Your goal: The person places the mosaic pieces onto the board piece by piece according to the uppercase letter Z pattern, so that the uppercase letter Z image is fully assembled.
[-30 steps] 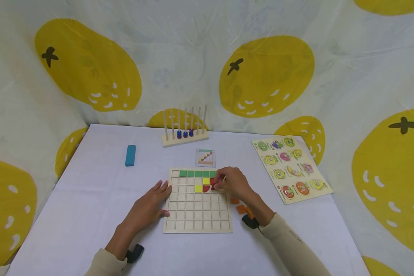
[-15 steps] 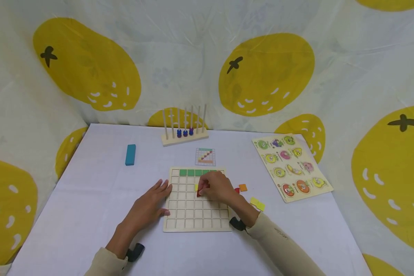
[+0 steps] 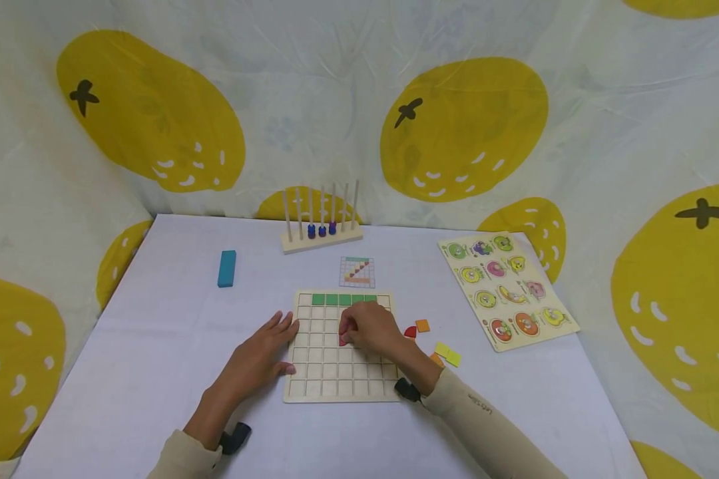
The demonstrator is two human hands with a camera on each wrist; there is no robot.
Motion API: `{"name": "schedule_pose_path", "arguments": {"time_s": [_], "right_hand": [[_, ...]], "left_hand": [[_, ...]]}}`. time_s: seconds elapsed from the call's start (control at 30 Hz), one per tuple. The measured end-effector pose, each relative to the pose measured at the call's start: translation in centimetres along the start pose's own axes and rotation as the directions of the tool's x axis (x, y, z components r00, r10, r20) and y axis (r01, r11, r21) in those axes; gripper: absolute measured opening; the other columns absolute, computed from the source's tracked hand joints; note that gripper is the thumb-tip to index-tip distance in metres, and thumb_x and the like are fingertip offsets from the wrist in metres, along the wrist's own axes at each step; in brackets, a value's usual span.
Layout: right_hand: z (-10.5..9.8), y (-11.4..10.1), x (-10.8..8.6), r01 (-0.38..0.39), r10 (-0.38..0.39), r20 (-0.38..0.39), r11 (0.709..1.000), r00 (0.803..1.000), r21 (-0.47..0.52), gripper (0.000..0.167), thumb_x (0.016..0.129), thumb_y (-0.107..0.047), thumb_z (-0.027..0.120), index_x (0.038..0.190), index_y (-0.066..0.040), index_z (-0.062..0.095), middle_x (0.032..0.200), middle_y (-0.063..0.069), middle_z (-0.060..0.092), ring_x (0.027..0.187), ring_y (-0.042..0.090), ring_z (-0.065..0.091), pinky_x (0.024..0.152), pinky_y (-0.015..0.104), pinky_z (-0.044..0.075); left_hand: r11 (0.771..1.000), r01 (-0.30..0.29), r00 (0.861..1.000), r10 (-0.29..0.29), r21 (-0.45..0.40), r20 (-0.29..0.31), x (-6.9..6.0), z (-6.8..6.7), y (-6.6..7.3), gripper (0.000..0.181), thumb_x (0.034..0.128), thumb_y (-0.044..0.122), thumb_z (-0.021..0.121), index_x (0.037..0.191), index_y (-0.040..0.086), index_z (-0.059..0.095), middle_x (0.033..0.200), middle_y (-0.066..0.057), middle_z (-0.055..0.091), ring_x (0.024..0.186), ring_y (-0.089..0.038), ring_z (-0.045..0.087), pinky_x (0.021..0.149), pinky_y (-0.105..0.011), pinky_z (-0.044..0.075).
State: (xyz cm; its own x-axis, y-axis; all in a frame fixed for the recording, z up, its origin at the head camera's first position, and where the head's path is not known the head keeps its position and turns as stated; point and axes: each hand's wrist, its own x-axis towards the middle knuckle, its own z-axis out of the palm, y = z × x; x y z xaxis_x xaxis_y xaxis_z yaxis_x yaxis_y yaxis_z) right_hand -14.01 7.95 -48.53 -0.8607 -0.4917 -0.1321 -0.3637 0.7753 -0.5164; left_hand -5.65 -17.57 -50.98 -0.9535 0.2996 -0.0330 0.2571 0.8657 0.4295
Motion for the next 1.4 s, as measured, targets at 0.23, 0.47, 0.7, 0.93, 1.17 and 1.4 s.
{"name": "schedule_pose_path", "arguments": {"time_s": [0.23, 0.47, 0.7, 0.93, 1.17, 1.4], "right_hand": [[-0.2, 0.4, -0.4, -0.006, 0.006, -0.015, 1.0, 1.0, 0.029, 0.016, 0.088, -0.016, 0.088, 0.081, -0.023, 0.075, 0.073, -0.014, 0.064, 0.072, 0.007, 0.058, 0.065, 0.025, 0.047], [-1.8, 2.0, -1.3, -0.04, 0.049, -0.089, 0.994, 0.995, 0.1, 0.014, 0.086, -0.014, 0.089, 0.087, -0.023, 0.078, 0.078, -0.011, 0.067, 0.076, 0.011, 0.059, 0.07, 0.029, 0.048], [-4.2, 4.7, -3.3, -0.155, 0.17, -0.11, 0.978, 0.979, 0.139, 0.013, 0.087, -0.016, 0.089, 0.094, -0.02, 0.079, 0.083, -0.008, 0.067, 0.074, 0.015, 0.055, 0.064, 0.026, 0.045], [-5.7, 8.3, -6.6, -0.236, 0.256, -0.145, 0.961, 0.956, 0.142, 0.012, 0.089, -0.017, 0.087, 0.098, -0.02, 0.079, 0.086, -0.005, 0.068, 0.08, 0.019, 0.055, 0.065, 0.026, 0.046], [-6.6, 12.1, -10.0, -0.286, 0.303, -0.157, 0.951, 0.94, 0.119, 0.015, 0.088, -0.019, 0.088, 0.101, -0.017, 0.079, 0.086, -0.004, 0.07, 0.079, 0.019, 0.055, 0.067, 0.026, 0.046], [-6.7, 13.9, -11.9, -0.351, 0.363, -0.106, 0.929, 0.926, 0.116, 0.021, 0.085, -0.021, 0.091, 0.101, -0.016, 0.079, 0.09, -0.002, 0.072, 0.083, 0.02, 0.056, 0.069, 0.028, 0.047]], "left_hand": [[1.0, 0.007, 1.0, -0.007, 0.001, 0.007, -0.2, 0.0, 0.0, 0.096, 0.0765, 0.028, 0.094, 0.158, 0.006, 0.049, 0.169, -0.013, 0.041, 0.161, -0.037, 0.033, 0.12, -0.053, 0.046], [1.0, -0.001, 1.0, 0.001, 0.013, -0.004, -0.3, 0.1, -0.1, 0.097, 0.0754, 0.028, 0.095, 0.158, 0.007, 0.049, 0.168, -0.014, 0.042, 0.16, -0.038, 0.034, 0.119, -0.054, 0.047], [1.0, -0.004, 1.0, 0.004, 0.008, 0.007, -0.2, -0.1, -0.1, 0.097, 0.0766, 0.028, 0.094, 0.159, 0.006, 0.048, 0.169, -0.014, 0.041, 0.161, -0.038, 0.033, 0.12, -0.054, 0.046], [1.0, -0.001, 1.0, 0.0, 0.011, 0.01, -0.1, -0.1, 0.0, 0.097, 0.0767, 0.028, 0.094, 0.159, 0.006, 0.048, 0.169, -0.013, 0.041, 0.161, -0.038, 0.033, 0.12, -0.054, 0.045], [1.0, 0.003, 1.0, -0.003, 0.018, 0.023, 0.0, 0.1, 0.0, 0.097, 0.0773, 0.03, 0.094, 0.16, 0.007, 0.047, 0.17, -0.012, 0.039, 0.162, -0.037, 0.032, 0.121, -0.053, 0.045], [1.0, -0.002, 1.0, 0.002, 0.018, 0.021, 0.1, 0.3, -0.2, 0.097, 0.0777, 0.03, 0.094, 0.16, 0.007, 0.047, 0.171, -0.012, 0.038, 0.162, -0.036, 0.031, 0.121, -0.053, 0.045]]}}
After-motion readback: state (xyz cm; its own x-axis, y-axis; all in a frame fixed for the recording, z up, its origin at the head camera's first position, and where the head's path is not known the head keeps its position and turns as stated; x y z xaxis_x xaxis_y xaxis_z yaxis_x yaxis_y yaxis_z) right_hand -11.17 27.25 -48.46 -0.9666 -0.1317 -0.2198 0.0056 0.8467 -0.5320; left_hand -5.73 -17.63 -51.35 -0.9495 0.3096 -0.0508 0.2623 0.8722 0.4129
